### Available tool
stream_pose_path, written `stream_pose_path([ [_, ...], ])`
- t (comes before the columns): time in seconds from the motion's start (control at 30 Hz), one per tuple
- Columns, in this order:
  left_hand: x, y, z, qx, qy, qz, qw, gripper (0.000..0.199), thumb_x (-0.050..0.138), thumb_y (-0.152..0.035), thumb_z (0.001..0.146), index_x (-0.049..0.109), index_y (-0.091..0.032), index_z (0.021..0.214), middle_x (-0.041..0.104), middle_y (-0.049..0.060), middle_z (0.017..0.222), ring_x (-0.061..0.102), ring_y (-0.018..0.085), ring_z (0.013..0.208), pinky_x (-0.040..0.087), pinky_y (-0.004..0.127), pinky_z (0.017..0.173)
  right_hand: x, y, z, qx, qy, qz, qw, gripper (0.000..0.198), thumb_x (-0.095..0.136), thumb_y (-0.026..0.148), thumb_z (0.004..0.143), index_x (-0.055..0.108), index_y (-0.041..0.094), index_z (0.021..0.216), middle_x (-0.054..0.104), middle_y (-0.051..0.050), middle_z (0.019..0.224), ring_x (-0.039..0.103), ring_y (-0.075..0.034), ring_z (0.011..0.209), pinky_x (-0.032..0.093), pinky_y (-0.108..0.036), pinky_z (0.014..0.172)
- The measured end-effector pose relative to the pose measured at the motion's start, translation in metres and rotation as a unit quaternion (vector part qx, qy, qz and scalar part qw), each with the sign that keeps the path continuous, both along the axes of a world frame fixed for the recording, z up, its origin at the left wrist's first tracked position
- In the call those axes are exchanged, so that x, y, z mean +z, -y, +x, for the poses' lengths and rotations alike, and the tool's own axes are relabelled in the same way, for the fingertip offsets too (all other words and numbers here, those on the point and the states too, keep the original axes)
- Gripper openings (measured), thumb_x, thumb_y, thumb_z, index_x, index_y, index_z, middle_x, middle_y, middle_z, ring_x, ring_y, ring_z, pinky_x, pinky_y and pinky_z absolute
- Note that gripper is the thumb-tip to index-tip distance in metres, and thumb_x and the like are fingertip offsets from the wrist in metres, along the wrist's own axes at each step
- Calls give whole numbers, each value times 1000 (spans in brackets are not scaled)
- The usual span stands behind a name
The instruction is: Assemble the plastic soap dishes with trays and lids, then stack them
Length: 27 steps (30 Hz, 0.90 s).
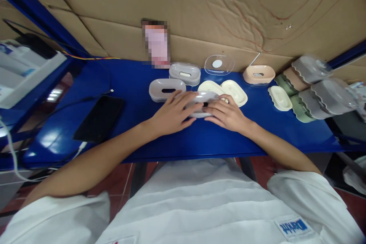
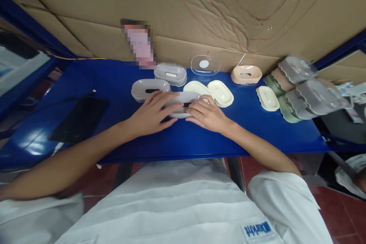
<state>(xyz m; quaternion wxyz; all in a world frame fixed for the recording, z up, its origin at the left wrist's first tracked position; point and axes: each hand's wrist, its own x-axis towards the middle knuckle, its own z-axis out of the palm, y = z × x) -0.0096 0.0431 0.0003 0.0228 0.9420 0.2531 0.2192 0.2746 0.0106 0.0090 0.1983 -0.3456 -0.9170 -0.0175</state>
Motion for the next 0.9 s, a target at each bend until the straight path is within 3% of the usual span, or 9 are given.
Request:
stream_pose_path([
  [0.1,-2,7,3,-70,-43,24,996,26,55,-29,108,72,-21,127,75,12,129,70,30,124,50,50,114,1,0,9,4,-10,-20,1000,49,45,58,112,72,25,136,78,-10,131,70,-28,125,45,-51,114],
  [0.27,-2,5,0,-20,3,74,997,22,54,-24,109,72,-19,121,79,9,121,74,27,112,54,46,108,1,-14,32,-144,-35,-95,984,62,32,61,113,59,22,153,68,-16,147,62,-35,139,46,-60,117],
  [0.47,0,1,-3,17,68,76,995,23,52,-17,107,69,-18,122,77,13,125,71,30,123,56,51,110,-15,-20,34,-72,-104,-203,971,86,48,75,103,29,27,172,50,-17,166,51,-37,152,46,-61,123],
  [0.6,-4,0,-2,12,83,32,996,22,50,-18,108,64,-17,125,73,15,129,70,29,123,60,49,107,-17,-23,36,-53,-165,-158,972,100,58,78,97,16,32,175,38,-15,173,44,-39,157,42,-62,127],
  [0.73,-11,-5,-1,-4,105,0,994,24,46,-19,110,61,-17,128,69,17,133,67,29,130,57,52,114,-9,-24,43,-73,-130,-99,984,91,55,74,101,22,32,175,41,-14,172,39,-41,159,32,-67,131],
  [0.83,-16,-10,0,-24,101,-10,995,25,43,-18,110,59,-17,130,66,17,134,63,29,136,53,53,120,-13,-24,43,-89,-127,-140,978,86,45,72,106,16,31,176,41,-16,172,47,-39,154,37,-67,128],
  [0.9,-19,-14,2,-49,87,-21,995,24,42,-18,110,59,-18,128,66,15,133,62,28,137,51,54,122,-20,-24,40,-82,-151,-182,968,89,42,74,106,10,30,177,32,-16,177,43,-37,158,41,-63,128],
])
